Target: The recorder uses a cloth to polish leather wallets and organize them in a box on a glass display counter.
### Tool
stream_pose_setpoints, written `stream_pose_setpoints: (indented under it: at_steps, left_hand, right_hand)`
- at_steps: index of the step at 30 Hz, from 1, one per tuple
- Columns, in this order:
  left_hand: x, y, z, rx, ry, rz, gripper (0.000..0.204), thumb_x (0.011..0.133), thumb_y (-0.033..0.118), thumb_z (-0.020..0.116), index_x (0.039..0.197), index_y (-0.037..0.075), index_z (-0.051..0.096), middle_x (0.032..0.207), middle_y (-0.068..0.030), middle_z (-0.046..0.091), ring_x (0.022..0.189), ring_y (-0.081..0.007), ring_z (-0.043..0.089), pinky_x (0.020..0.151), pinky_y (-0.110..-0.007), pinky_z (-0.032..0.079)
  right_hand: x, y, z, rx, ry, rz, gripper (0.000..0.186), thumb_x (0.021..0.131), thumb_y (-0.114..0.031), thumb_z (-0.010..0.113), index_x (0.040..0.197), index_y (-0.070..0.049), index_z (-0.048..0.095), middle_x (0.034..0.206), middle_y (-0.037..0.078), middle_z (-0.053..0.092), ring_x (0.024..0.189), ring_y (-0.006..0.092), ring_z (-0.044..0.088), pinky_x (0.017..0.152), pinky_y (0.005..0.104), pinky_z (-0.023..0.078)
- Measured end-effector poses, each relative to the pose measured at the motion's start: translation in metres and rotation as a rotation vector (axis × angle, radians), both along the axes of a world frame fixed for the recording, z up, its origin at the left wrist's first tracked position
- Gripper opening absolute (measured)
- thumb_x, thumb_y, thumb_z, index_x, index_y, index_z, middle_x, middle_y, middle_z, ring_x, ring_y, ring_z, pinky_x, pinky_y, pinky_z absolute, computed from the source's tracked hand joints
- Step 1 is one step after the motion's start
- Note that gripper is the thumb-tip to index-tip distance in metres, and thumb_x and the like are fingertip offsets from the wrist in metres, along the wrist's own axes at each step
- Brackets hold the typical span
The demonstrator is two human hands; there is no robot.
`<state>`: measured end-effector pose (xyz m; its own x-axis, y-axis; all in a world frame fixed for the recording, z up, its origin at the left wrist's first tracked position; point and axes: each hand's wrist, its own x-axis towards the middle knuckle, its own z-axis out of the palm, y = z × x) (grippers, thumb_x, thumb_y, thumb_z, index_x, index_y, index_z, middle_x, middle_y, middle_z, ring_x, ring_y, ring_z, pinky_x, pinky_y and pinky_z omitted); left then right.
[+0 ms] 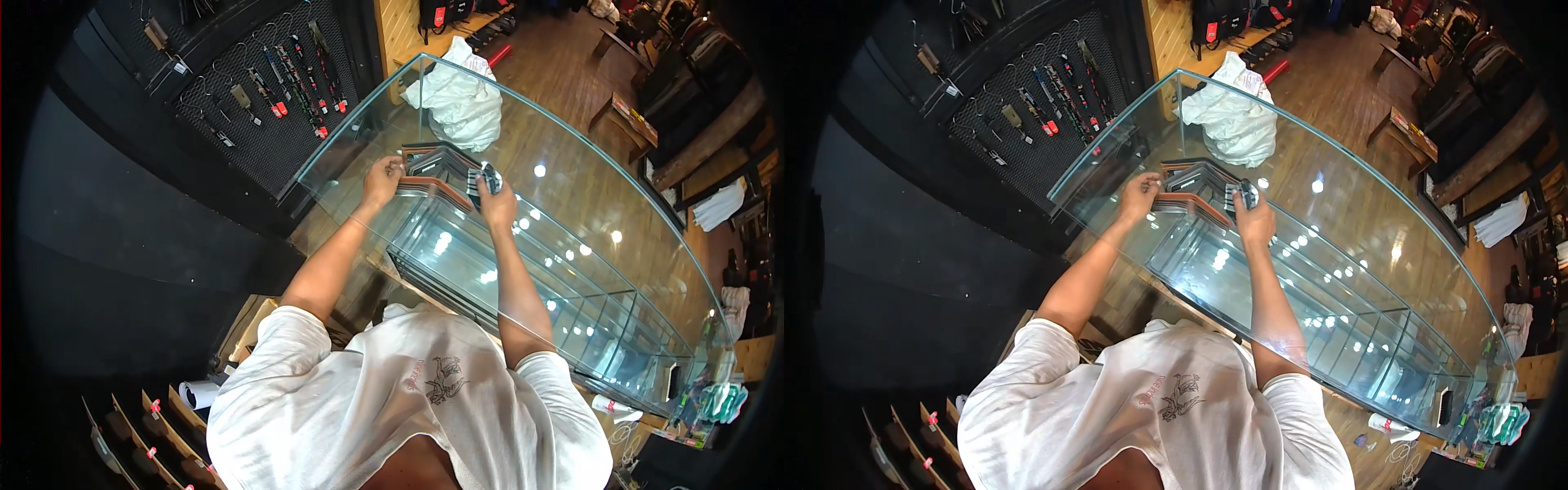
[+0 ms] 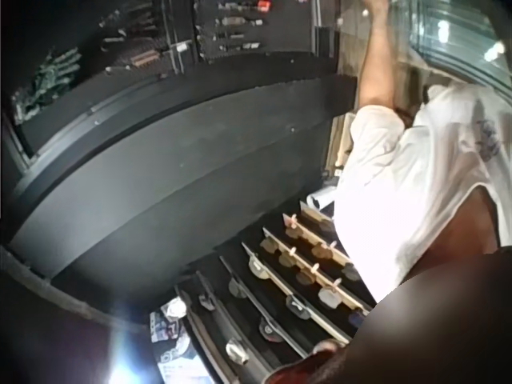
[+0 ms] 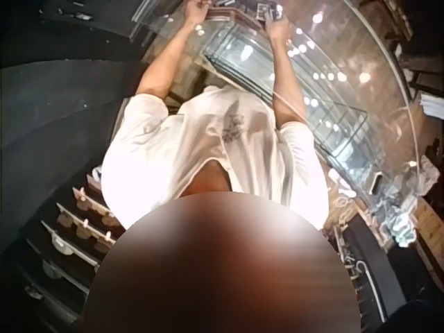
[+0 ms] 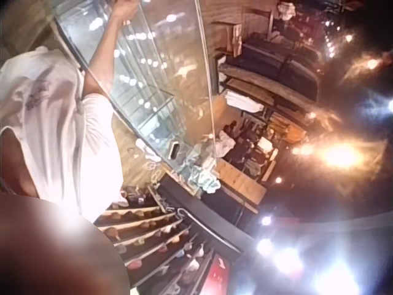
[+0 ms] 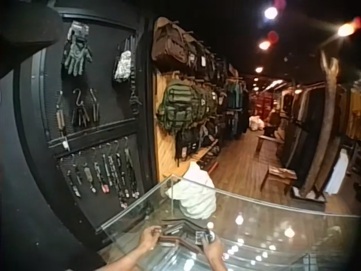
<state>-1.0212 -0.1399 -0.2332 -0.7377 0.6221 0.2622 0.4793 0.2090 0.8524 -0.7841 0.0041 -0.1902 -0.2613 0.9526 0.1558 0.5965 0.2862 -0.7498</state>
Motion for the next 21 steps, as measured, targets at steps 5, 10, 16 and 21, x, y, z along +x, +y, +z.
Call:
stream_pose_setpoints:
  at_steps: [5,10,16,21]
  left_hand:
    - [0.014,0.009,0.016,-0.069,-0.116,-0.015,0.032,0.091,0.02,0.068,0.119,0.005,0.067,0.099,-0.0127,0.071,0.088,-0.0243,0.07,0.081,-0.035,0.054]
    - [-0.01,0.026,0.002,-0.08,-0.122,0.013,0.049,0.091,0.027,0.067,0.136,0.008,0.059,0.116,-0.015,0.071,0.103,-0.0264,0.071,0.09,-0.037,0.052]
    - [-0.013,0.048,0.003,-0.157,-0.182,-0.111,0.054,0.094,0.025,0.061,0.143,0.004,0.051,0.122,-0.0214,0.067,0.114,-0.0312,0.066,0.098,-0.039,0.049]
    - [-0.021,0.055,-0.012,-0.017,-0.257,-0.164,0.053,0.093,0.016,0.063,0.142,0.0,0.05,0.117,-0.0178,0.069,0.107,-0.0215,0.068,0.095,-0.031,0.049]
  right_hand:
    - [0.02,0.033,0.007,-0.068,-0.03,-0.167,0.06,0.083,-0.06,0.068,0.097,-0.002,0.075,0.089,0.026,0.071,0.091,0.0442,0.069,0.081,0.0491,0.053]
    - [-0.004,0.054,0.005,-0.085,-0.087,0.119,0.053,0.081,-0.052,0.074,0.104,-0.004,0.074,0.097,0.023,0.073,0.095,0.0396,0.07,0.083,0.0459,0.052]
    - [-0.017,0.079,-0.035,-0.143,-0.126,0.047,0.055,0.079,-0.046,0.076,0.091,0.008,0.072,0.086,0.032,0.068,0.09,0.0425,0.07,0.08,0.048,0.053]
    - [-0.026,0.047,-0.015,-0.101,-0.015,0.058,0.045,0.081,-0.04,0.075,0.095,0.003,0.072,0.089,0.027,0.07,0.088,0.0429,0.069,0.078,0.0468,0.053]
